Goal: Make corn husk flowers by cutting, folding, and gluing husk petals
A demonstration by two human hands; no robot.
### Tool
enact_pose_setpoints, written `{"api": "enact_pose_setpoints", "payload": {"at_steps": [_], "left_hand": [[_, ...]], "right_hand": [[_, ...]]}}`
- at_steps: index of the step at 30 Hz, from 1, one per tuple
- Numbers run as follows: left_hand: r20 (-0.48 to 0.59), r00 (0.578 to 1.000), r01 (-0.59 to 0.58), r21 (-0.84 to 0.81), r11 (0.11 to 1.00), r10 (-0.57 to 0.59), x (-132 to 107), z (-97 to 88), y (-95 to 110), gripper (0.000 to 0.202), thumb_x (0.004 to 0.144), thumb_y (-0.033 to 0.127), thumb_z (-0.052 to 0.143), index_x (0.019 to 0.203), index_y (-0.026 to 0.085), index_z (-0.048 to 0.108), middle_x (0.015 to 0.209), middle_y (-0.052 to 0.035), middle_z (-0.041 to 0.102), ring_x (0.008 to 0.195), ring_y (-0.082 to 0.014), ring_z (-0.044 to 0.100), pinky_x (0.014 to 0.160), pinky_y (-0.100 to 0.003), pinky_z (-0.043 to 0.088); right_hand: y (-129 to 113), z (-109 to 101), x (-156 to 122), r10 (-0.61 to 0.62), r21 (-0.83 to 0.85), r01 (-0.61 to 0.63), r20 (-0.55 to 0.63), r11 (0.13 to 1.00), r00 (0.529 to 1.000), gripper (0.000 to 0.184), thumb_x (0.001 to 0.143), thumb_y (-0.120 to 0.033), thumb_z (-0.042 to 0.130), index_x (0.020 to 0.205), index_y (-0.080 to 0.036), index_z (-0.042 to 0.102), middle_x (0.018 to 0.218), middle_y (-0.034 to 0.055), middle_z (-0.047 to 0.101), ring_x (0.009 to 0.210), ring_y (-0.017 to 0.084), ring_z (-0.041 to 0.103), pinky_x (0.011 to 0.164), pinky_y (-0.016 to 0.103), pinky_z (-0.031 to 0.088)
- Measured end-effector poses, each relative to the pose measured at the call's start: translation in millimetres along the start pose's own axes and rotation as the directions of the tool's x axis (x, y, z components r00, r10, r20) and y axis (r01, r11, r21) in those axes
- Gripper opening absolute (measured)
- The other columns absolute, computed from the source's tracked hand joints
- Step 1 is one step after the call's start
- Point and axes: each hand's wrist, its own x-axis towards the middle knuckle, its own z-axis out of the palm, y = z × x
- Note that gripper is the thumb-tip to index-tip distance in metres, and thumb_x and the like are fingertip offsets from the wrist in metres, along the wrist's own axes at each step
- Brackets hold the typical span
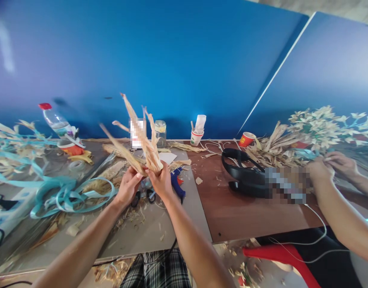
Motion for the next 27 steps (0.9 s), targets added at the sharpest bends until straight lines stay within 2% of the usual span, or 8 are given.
{"api": "enact_pose_setpoints", "payload": {"at_steps": [5,10,14,17,19,21,23,27], "left_hand": [[-0.121,0.992,0.038,-0.022,0.999,-0.040,-0.4,4.8,-1.5,0.034,0.069,0.030,0.073,0.093,0.020,0.052,0.078,0.0010,0.064,0.074,-0.0151,0.063,0.079,-0.035,0.049],[0.027,0.998,0.048,0.054,0.997,-0.049,-3.3,2.6,-1.1,0.020,0.073,0.029,0.069,0.088,0.019,0.061,0.091,-0.0038,0.064,0.095,-0.0197,0.061,0.093,-0.037,0.043],[0.129,0.991,0.018,0.108,0.994,-0.032,-6.6,5.8,1.2,0.014,0.075,0.034,0.066,0.078,0.020,0.063,0.094,-0.0051,0.065,0.107,-0.0251,0.056,0.099,-0.040,0.039],[0.156,0.986,0.052,0.057,0.997,-0.060,-7.8,10.5,3.8,0.015,0.074,0.036,0.066,0.076,0.021,0.063,0.084,-0.0036,0.065,0.106,-0.0248,0.056,0.098,-0.039,0.039],[0.183,0.979,0.097,-0.016,0.995,-0.093,-8.4,11.8,5.9,0.015,0.075,0.035,0.067,0.079,0.021,0.063,0.077,-0.0031,0.063,0.105,-0.0239,0.057,0.097,-0.038,0.039],[0.213,0.970,0.145,-0.104,0.984,-0.121,-8.9,11.1,8.1,0.016,0.076,0.033,0.066,0.084,0.020,0.063,0.073,-0.0023,0.062,0.102,-0.0223,0.058,0.095,-0.037,0.040],[0.237,0.959,0.199,-0.177,0.964,-0.154,-9.1,9.0,10.5,0.018,0.076,0.032,0.067,0.089,0.020,0.062,0.069,-0.0014,0.060,0.097,-0.0208,0.060,0.092,-0.035,0.040],[0.277,0.931,0.309,-0.252,0.917,-0.238,-9.0,6.0,15.6,0.022,0.076,0.031,0.067,0.092,0.017,0.062,0.060,0.0001,0.055,0.082,-0.0181,0.061,0.080,-0.031,0.043]], "right_hand": [[2.9,0.3,-3.6,-0.119,-0.136,0.107,-0.087,0.985,0.989,0.048,0.071,-0.033,0.066,0.113,-0.015,0.048,0.098,0.0103,0.063,0.083,0.020,0.061,0.072,0.031,0.049],[5.7,-3.0,-2.3,-0.122,-0.164,0.099,-0.139,0.981,0.983,0.043,0.079,-0.038,0.057,0.113,-0.013,0.047,0.088,0.0088,0.062,0.075,0.019,0.059,0.069,0.031,0.046],[6.5,-1.6,1.1,-0.013,0.036,0.019,-0.165,0.999,0.986,0.032,0.083,-0.042,0.051,0.102,-0.017,0.050,0.080,0.0031,0.060,0.072,0.016,0.057,0.068,0.029,0.045],[5.9,0.7,4.7,0.199,0.340,-0.130,-0.177,0.931,0.964,0.031,0.083,-0.049,0.049,0.092,-0.019,0.051,0.073,-0.0008,0.059,0.065,0.013,0.056,0.064,0.026,0.045],[5.0,0.2,7.5,0.387,0.501,-0.279,-0.123,0.819,0.914,0.035,0.080,-0.054,0.050,0.088,-0.020,0.051,0.070,-0.0017,0.059,0.059,0.012,0.055,0.056,0.025,0.044],[3.6,-2.3,9.7,0.508,0.582,-0.409,-0.007,0.702,0.861,0.040,0.077,-0.059,0.054,0.085,-0.021,0.052,0.066,-0.0023,0.059,0.053,0.012,0.053,0.050,0.024,0.041],[0.9,-5.2,10.7,0.508,0.602,-0.479,0.137,0.638,0.850,0.044,0.074,-0.064,0.055,0.080,-0.020,0.052,0.061,-0.0027,0.057,0.048,0.012,0.051,0.047,0.024,0.041],[-10.0,-7.6,8.2,0.376,0.569,-0.514,0.350,0.643,0.858,0.055,0.074,-0.072,0.048,0.074,-0.018,0.055,0.053,-0.0024,0.049,0.042,0.012,0.046,0.043,0.026,0.042]]}}
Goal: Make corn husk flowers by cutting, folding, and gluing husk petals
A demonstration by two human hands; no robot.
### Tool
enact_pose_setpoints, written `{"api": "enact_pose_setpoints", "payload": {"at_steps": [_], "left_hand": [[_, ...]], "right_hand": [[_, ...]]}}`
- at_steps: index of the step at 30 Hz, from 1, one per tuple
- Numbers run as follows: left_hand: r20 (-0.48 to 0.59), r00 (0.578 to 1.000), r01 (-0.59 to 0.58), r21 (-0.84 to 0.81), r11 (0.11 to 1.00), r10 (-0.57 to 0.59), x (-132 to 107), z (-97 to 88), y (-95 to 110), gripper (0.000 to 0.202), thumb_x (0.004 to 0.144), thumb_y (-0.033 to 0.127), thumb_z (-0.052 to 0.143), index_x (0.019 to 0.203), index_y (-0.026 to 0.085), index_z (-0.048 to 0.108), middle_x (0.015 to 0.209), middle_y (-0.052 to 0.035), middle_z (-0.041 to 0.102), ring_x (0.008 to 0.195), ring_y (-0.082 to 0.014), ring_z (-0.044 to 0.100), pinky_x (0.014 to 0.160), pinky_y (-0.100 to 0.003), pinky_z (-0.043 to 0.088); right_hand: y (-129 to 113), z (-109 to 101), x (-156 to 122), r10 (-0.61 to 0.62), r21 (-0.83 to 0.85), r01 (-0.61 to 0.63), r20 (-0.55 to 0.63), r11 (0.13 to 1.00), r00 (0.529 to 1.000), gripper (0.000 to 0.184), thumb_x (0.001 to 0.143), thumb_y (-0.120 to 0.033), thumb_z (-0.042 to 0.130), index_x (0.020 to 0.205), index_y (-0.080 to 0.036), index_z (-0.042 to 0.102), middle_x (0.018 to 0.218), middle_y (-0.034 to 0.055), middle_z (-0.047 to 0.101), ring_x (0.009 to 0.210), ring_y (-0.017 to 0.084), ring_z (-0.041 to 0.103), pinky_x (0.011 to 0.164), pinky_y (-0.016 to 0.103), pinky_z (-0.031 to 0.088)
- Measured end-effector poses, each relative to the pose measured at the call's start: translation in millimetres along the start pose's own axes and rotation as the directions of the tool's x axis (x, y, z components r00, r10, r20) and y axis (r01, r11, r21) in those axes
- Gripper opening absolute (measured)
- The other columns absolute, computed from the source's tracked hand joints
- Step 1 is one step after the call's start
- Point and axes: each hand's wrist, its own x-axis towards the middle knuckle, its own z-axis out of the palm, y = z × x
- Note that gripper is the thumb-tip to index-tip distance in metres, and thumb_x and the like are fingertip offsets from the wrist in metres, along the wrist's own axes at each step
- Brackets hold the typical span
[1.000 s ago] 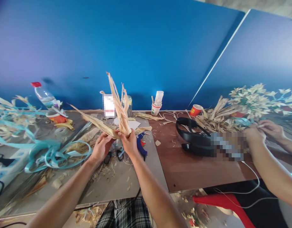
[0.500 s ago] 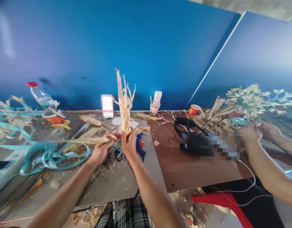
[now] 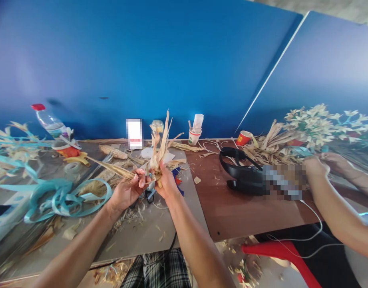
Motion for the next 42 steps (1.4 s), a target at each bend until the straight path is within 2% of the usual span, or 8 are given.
{"api": "enact_pose_setpoints", "payload": {"at_steps": [10,14,18,23,29,34,39,42], "left_hand": [[0.039,0.993,0.111,-0.084,0.990,-0.108,-1.8,-4.8,4.6,0.021,0.074,0.032,0.068,0.084,0.016,0.060,0.040,0.0061,0.035,0.050,-0.0118,0.046,0.057,-0.025,0.036],[-0.057,0.998,0.030,-0.074,0.997,-0.034,0.0,-1.7,3.4,0.018,0.076,0.033,0.066,0.083,0.018,0.060,0.043,0.0058,0.034,0.054,-0.0126,0.047,0.060,-0.026,0.038],[-0.016,0.991,-0.126,0.150,0.981,0.130,-0.9,9.5,-4.7,0.021,0.079,0.038,0.063,0.085,0.018,0.059,0.049,0.0042,0.041,0.060,-0.0136,0.049,0.065,-0.028,0.038],[0.121,0.993,-0.037,0.341,0.939,-0.005,-5.8,16.8,-18.0,0.026,0.081,0.040,0.061,0.091,0.016,0.060,0.063,-0.0002,0.053,0.055,-0.0104,0.042,0.053,-0.026,0.029],[0.118,0.993,-0.006,0.165,0.986,-0.014,-0.4,18.7,-13.9,0.025,0.078,0.039,0.065,0.086,0.016,0.059,0.051,0.0047,0.037,0.056,-0.0117,0.044,0.058,-0.026,0.034],[0.190,0.974,0.113,0.060,0.992,-0.122,-1.7,14.5,-5.1,0.021,0.080,0.035,0.063,0.084,0.015,0.060,0.045,0.0081,0.026,0.043,-0.0070,0.029,0.051,-0.024,0.031],[0.299,0.910,0.272,0.088,0.958,-0.286,-7.7,4.1,0.1,0.024,0.078,0.037,0.065,0.074,0.015,0.059,0.042,0.0084,0.022,0.039,-0.0064,0.028,0.047,-0.024,0.029],[0.385,0.816,0.411,0.136,0.902,-0.430,-14.8,-6.2,7.0,0.025,0.079,0.039,0.062,0.080,0.014,0.061,0.041,0.0090,0.023,0.034,-0.0052,0.021,0.040,-0.022,0.022]], "right_hand": [[0.7,8.2,-13.1,0.024,-0.015,-0.022,0.173,1.000,0.985,0.056,0.068,-0.073,0.054,0.079,-0.018,0.056,0.055,-0.0053,0.045,0.041,0.009,0.045,0.041,0.023,0.041],[-2.5,10.1,-10.9,-0.135,-0.050,0.132,-0.055,0.990,0.989,0.048,0.074,-0.067,0.053,0.069,-0.020,0.047,0.058,-0.0031,0.049,0.046,0.009,0.045,0.042,0.022,0.038],[-4.6,4.0,-0.5,-0.277,-0.073,0.268,-0.338,0.961,0.900,0.041,0.079,-0.062,0.049,0.073,-0.022,0.042,0.058,-0.0040,0.049,0.050,0.010,0.048,0.046,0.023,0.039],[-4.7,-18.2,17.3,-0.251,0.010,0.295,-0.500,0.955,0.829,0.041,0.080,-0.063,0.045,0.072,-0.022,0.039,0.056,-0.0054,0.044,0.042,0.009,0.041,0.041,0.022,0.033],[-18.5,-24.6,15.5,-0.290,0.046,0.315,-0.282,0.948,0.915,0.044,0.082,-0.065,0.041,0.071,-0.023,0.043,0.055,-0.0064,0.036,0.043,0.009,0.034,0.048,0.025,0.039],[-30.6,-12.4,-6.1,-0.124,0.049,0.122,0.040,0.991,0.992,0.046,0.082,-0.063,0.045,0.084,-0.019,0.060,0.052,-0.0084,0.028,0.039,0.006,0.017,0.042,0.021,0.030],[-30.3,-7.4,-24.8,0.122,-0.063,-0.107,0.342,0.992,0.932,0.061,0.080,-0.071,0.037,0.090,-0.017,0.064,0.045,-0.0105,0.028,0.032,0.003,0.012,0.035,0.019,0.023],[-38.7,-20.8,-27.7,0.239,-0.153,-0.189,0.451,0.970,0.860,0.065,0.080,-0.072,0.036,0.092,-0.015,0.065,0.040,-0.0113,0.028,0.029,0.003,0.011,0.034,0.020,0.022]]}}
